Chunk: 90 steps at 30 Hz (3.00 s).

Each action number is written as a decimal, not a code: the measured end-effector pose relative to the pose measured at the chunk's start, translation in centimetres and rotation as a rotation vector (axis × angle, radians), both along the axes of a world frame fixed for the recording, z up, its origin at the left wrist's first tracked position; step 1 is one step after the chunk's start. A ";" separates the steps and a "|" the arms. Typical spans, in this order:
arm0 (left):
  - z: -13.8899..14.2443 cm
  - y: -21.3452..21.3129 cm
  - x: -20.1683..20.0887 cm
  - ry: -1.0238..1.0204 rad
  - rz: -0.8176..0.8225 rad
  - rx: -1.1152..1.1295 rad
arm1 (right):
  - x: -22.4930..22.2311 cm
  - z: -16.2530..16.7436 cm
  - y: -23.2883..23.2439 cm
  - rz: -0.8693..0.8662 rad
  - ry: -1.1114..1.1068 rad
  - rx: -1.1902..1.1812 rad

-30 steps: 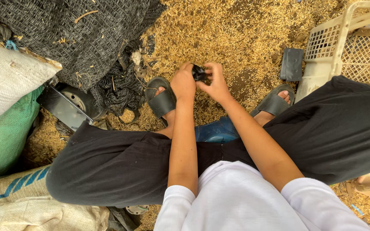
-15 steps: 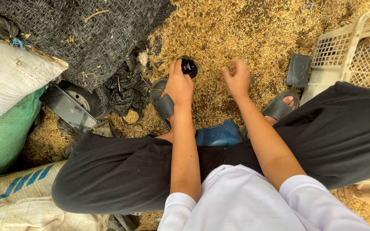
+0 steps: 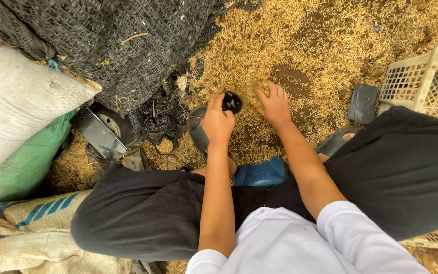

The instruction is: The person scoops loose sawdust from the floor, packs it into a small black plastic mold, and compresses it by hand to form a compacted pellet. The finished pellet is then placed into a nearby white crate.

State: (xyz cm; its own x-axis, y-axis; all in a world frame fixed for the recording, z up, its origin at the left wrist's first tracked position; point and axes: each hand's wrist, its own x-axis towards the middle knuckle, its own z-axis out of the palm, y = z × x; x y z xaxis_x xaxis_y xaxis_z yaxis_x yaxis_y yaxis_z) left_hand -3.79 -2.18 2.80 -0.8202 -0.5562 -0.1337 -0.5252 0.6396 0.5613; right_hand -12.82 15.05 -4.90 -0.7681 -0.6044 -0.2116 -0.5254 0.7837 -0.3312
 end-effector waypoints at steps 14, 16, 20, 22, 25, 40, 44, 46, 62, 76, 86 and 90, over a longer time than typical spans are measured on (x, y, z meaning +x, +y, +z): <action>-2.3 4.7 -3.6 0.139 -0.261 0.274 | -4.4 6.3 1.2 -0.850 -1.295 -0.646; -2.4 5.0 -3.6 0.099 -0.270 0.302 | -4.0 6.6 1.1 -0.863 -1.304 -0.795; -3.4 5.8 -3.8 -0.127 -0.246 0.288 | -3.1 5.8 1.8 -0.765 -1.091 -0.682; -4.0 6.4 -3.7 -0.007 -0.235 0.241 | -2.8 5.4 2.6 -0.645 -0.900 -0.552; -4.7 6.5 -3.5 0.064 -0.202 0.237 | -2.7 5.2 3.7 -0.487 -0.789 -0.577; -5.5 5.6 -2.1 0.067 -0.117 0.543 | -1.0 3.5 1.2 -0.235 -0.237 -0.280; -6.6 5.0 -1.8 0.263 -0.203 0.404 | -2.0 3.7 1.9 -0.146 -0.298 -0.386; -6.6 5.1 -1.8 0.161 -0.160 0.511 | -1.4 4.0 1.5 -0.074 -0.218 -0.174; -5.6 2.5 -0.8 0.095 0.123 0.149 | -3.3 4.7 6.3 -0.782 -0.457 0.100; -4.0 -0.9 1.0 0.157 0.289 0.337 | -1.1 4.0 -2.1 -0.123 -0.199 -0.214; -3.2 3.9 0.6 0.163 -0.106 0.391 | 3.7 -1.6 0.0 -0.139 -0.022 -0.124; -3.0 6.2 -0.3 -0.060 -0.012 0.376 | 0.7 2.0 0.1 -0.692 -0.358 -0.431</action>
State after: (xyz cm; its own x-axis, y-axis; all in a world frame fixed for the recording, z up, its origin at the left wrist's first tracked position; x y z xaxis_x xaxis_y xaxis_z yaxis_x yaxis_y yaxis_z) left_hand -4.13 4.04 -0.22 -0.8107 -0.4496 -0.3750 -0.5583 0.4009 0.7264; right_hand -12.13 15.15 -2.93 -0.9222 -0.1118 -0.3701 0.2110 0.6566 -0.7241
